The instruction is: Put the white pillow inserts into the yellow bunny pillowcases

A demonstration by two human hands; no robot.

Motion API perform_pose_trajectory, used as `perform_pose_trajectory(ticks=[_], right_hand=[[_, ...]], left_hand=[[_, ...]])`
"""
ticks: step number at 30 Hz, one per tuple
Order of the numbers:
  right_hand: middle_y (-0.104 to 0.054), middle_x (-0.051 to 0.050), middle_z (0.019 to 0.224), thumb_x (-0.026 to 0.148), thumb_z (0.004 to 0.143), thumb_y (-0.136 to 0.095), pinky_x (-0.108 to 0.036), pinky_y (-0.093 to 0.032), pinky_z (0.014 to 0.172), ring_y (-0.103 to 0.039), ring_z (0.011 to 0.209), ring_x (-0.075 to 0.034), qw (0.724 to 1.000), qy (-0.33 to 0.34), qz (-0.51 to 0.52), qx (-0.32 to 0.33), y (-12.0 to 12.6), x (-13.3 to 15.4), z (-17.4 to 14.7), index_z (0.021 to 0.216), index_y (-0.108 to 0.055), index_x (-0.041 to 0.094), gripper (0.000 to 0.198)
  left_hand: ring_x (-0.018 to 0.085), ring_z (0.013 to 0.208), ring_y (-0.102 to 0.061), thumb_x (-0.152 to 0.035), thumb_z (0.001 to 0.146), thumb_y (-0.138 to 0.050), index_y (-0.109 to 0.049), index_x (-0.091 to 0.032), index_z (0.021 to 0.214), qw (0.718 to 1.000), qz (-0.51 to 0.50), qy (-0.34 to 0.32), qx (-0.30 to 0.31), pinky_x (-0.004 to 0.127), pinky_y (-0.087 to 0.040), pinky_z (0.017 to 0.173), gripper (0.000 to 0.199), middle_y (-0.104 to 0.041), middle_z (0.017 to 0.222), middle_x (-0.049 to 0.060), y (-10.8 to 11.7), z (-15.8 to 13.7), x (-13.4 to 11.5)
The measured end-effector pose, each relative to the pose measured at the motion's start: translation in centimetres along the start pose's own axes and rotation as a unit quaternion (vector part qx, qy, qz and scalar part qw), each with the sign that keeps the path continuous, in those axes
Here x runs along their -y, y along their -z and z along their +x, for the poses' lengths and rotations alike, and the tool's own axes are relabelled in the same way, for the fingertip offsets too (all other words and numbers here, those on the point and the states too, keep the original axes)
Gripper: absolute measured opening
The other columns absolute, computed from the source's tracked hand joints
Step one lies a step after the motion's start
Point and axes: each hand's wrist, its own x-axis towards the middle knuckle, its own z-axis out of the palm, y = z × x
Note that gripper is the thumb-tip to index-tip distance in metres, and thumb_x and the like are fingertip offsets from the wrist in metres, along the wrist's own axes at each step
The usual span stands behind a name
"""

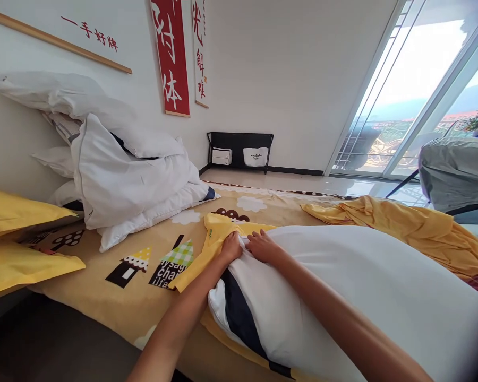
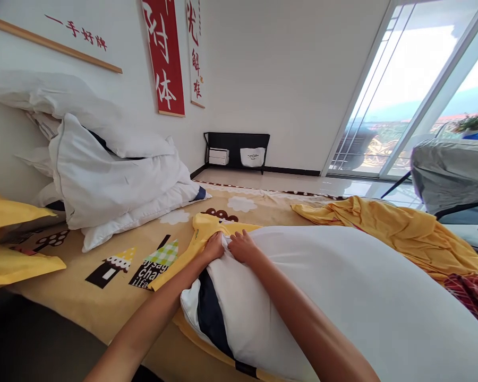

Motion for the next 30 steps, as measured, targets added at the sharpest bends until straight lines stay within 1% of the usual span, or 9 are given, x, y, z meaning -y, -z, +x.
perform_pose_trajectory(ticks=[7, 10, 12, 16, 18, 20, 24, 27, 30], right_hand=[[-0.06, -0.017, 0.119, 0.018, 0.089, -0.042, -0.041, -0.034, 0.094, -0.051, 0.113, -0.028, 0.998, -0.047, 0.042, -0.01, -0.5, -0.4, 0.4, 0.113, -0.065, 0.016, 0.034], [-0.062, -0.012, 0.117, 0.032, 0.089, -0.048, -0.035, -0.037, 0.091, -0.055, 0.11, -0.025, 0.993, -0.073, 0.091, -0.013, -0.1, -2.8, 1.2, 0.12, -0.061, 0.021, 0.036], [-0.064, -0.008, 0.117, 0.044, 0.084, -0.055, -0.032, -0.04, 0.087, -0.058, 0.106, -0.022, 0.989, -0.085, 0.123, -0.003, 0.4, -5.0, 1.7, 0.125, -0.057, 0.023, 0.046], [-0.061, -0.009, 0.126, 0.063, 0.072, -0.061, -0.04, -0.039, 0.094, -0.056, 0.114, -0.027, 0.985, -0.101, 0.141, 0.021, 0.8, -7.8, 1.9, 0.13, -0.054, 0.025, 0.07], [-0.063, -0.01, 0.123, 0.066, 0.071, -0.06, -0.044, -0.037, 0.096, -0.056, 0.115, -0.029, 0.986, -0.1, 0.133, 0.026, 0.5, -7.4, 1.5, 0.124, -0.059, 0.025, 0.067], [-0.067, -0.011, 0.115, 0.06, 0.075, -0.06, -0.044, -0.038, 0.095, -0.059, 0.11, -0.03, 0.988, -0.1, 0.117, 0.02, 0.1, -6.1, 1.1, 0.116, -0.064, 0.022, 0.056], [-0.069, -0.015, 0.104, 0.04, 0.082, -0.058, -0.04, -0.042, 0.089, -0.062, 0.101, -0.028, 0.993, -0.094, 0.077, 0.009, 0.1, -3.1, 0.2, 0.101, -0.068, 0.017, 0.032], [-0.067, -0.013, 0.105, 0.039, 0.088, -0.055, -0.04, -0.044, 0.09, -0.062, 0.099, -0.023, 0.993, -0.097, 0.056, 0.02, 0.4, -2.2, -0.2, 0.1, -0.067, 0.015, 0.03], [-0.063, -0.007, 0.11, 0.041, 0.091, -0.053, -0.041, -0.048, 0.089, -0.06, 0.099, -0.019, 0.99, -0.132, 0.041, 0.035, 0.4, -2.8, -0.1, 0.108, -0.061, 0.016, 0.032]], left_hand=[[0.025, 0.121, -0.05, 0.0, 0.071, -0.043, -0.057, -0.012, 0.117, 0.997, -0.02, -0.079, 0.0, 0.03, -0.035, 0.106, 0.049, -0.058, 0.128, 0.016, -0.6, 0.0, -1.4], [0.026, 0.124, -0.048, -0.002, 0.072, -0.042, -0.055, -0.013, 0.124, 0.997, -0.014, -0.079, -0.021, 0.034, -0.031, 0.109, 0.055, -0.057, 0.131, 0.015, -0.5, -1.6, -1.3], [0.025, 0.13, -0.043, -0.002, 0.072, -0.042, -0.05, -0.014, 0.132, 0.997, -0.003, -0.069, -0.033, 0.035, -0.026, 0.113, 0.062, -0.051, 0.137, 0.014, -0.2, -2.9, -1.0], [0.027, 0.134, -0.038, -0.009, 0.079, -0.042, -0.043, -0.014, 0.138, 0.999, 0.035, -0.021, -0.021, 0.037, -0.023, 0.114, 0.059, -0.046, 0.142, 0.016, 0.1, -4.7, -0.6], [0.03, 0.133, -0.038, -0.011, 0.082, -0.042, -0.045, -0.012, 0.136, 0.999, 0.04, -0.008, -0.007, 0.04, -0.024, 0.112, 0.055, -0.047, 0.14, 0.02, 0.1, -4.4, -0.8], [0.032, 0.128, -0.044, -0.013, 0.081, -0.045, -0.051, -0.01, 0.129, 1.0, 0.027, -0.008, 0.005, 0.041, -0.028, 0.109, 0.048, -0.052, 0.134, 0.022, 0.0, -3.3, -1.3], [0.028, 0.105, -0.06, -0.011, 0.076, -0.047, -0.062, -0.014, 0.108, 0.999, -0.019, -0.019, 0.037, 0.037, -0.043, 0.095, 0.035, -0.067, 0.11, 0.015, -0.1, 1.0, -3.2], [0.024, 0.111, -0.058, -0.008, 0.075, -0.044, -0.062, -0.017, 0.11, 0.997, -0.056, -0.035, 0.035, 0.033, -0.042, 0.097, 0.04, -0.066, 0.116, 0.01, -0.4, 3.4, -4.5], [0.023, 0.119, -0.053, -0.009, 0.077, -0.043, -0.062, -0.019, 0.114, 0.995, -0.077, -0.061, 0.024, 0.033, -0.036, 0.105, 0.042, -0.064, 0.123, 0.008, -0.5, 3.0, -4.9]])
